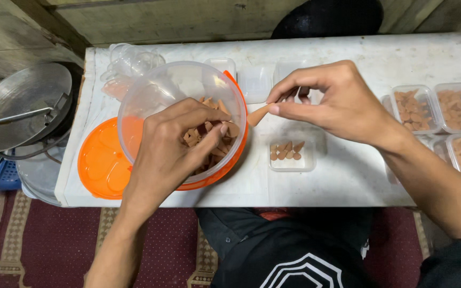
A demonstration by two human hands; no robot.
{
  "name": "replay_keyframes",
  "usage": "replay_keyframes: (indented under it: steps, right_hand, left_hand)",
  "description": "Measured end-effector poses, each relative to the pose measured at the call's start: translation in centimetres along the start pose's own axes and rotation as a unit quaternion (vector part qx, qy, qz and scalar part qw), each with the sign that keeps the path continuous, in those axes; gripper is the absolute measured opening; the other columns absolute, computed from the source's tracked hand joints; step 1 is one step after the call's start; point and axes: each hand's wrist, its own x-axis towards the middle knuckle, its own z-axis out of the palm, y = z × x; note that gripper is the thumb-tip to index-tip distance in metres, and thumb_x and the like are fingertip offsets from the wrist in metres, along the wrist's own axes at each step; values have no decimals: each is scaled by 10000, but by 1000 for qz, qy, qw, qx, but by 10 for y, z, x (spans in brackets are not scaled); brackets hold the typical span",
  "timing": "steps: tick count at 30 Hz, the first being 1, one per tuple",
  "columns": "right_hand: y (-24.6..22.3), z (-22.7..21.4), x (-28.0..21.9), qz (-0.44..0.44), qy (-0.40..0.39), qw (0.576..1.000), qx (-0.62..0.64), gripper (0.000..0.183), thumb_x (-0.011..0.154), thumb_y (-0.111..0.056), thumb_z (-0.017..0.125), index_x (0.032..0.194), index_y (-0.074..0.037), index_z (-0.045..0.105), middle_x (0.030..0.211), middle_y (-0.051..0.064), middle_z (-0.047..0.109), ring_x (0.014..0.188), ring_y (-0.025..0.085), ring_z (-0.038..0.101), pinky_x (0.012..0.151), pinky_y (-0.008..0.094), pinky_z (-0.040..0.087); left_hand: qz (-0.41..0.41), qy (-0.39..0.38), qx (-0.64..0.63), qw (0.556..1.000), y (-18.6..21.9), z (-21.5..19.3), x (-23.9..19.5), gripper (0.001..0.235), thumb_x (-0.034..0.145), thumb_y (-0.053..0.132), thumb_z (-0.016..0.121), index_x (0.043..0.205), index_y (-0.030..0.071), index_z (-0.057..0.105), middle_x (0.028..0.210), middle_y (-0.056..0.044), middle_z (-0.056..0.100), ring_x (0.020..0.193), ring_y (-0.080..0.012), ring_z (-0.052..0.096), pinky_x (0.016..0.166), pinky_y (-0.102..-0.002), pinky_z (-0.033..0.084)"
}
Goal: The person transfers small, brown, triangular snack pieces from a large orange bucket into several small clear plastic containers. They pick up handfuls of snacks and place them into the containers, filling them one by one.
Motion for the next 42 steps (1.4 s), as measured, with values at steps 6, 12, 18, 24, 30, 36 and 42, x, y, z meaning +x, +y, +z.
replay_keyframes:
  steps: [6,12,18,24,30,36,42]
  right_hand:
    - [5,-24,-34,56,16,998,-30,57,884,-117,789,934,-90,785,811,-20,719,700,56,554,642,204,418]
    - [48,-14,-60,86,-4,988,-125,106,833,-188,784,931,-162,817,914,-47,809,807,63,723,772,225,502]
    - [84,8,-76,101,-18,991,-84,99,830,-136,762,905,-81,796,666,107,714,598,203,607,578,332,501]
    - [94,31,-81,115,-60,985,-112,112,845,-87,730,936,-46,780,795,107,786,758,214,706,699,336,556]
    - [124,59,-85,127,-97,974,-162,83,845,-73,719,898,-56,780,758,96,760,750,196,685,670,300,559]
    - [132,80,-79,122,-111,964,-207,79,877,-72,698,876,-36,768,682,95,725,700,193,676,602,280,547]
    - [147,90,-81,116,-122,959,-230,92,867,-93,730,887,-15,776,647,95,712,674,181,669,576,271,545]
  left_hand:
    - [80,-13,-34,996,17,35,1,101,992,88,638,990,17,709,892,-107,684,812,-243,666,760,-349,497]
    - [83,-118,64,988,5,94,-9,84,983,100,596,949,25,611,818,-133,579,787,-358,574,727,-458,460]
    - [73,-145,146,976,-19,144,-21,162,899,27,614,984,91,736,821,-85,665,806,-272,653,731,-352,514]
    - [47,-160,192,967,-63,194,-34,183,889,27,634,923,142,773,880,-62,699,856,-237,653,748,-328,491]
    - [71,-168,250,951,-76,205,-36,144,839,71,648,888,118,776,864,-75,680,832,-247,622,710,-363,464]
    - [81,-168,282,941,-79,221,-36,160,800,51,649,877,91,783,859,-78,689,806,-238,620,673,-353,439]
    - [84,-181,300,933,-80,234,-36,190,800,45,643,913,95,787,844,-89,707,788,-261,635,665,-363,437]
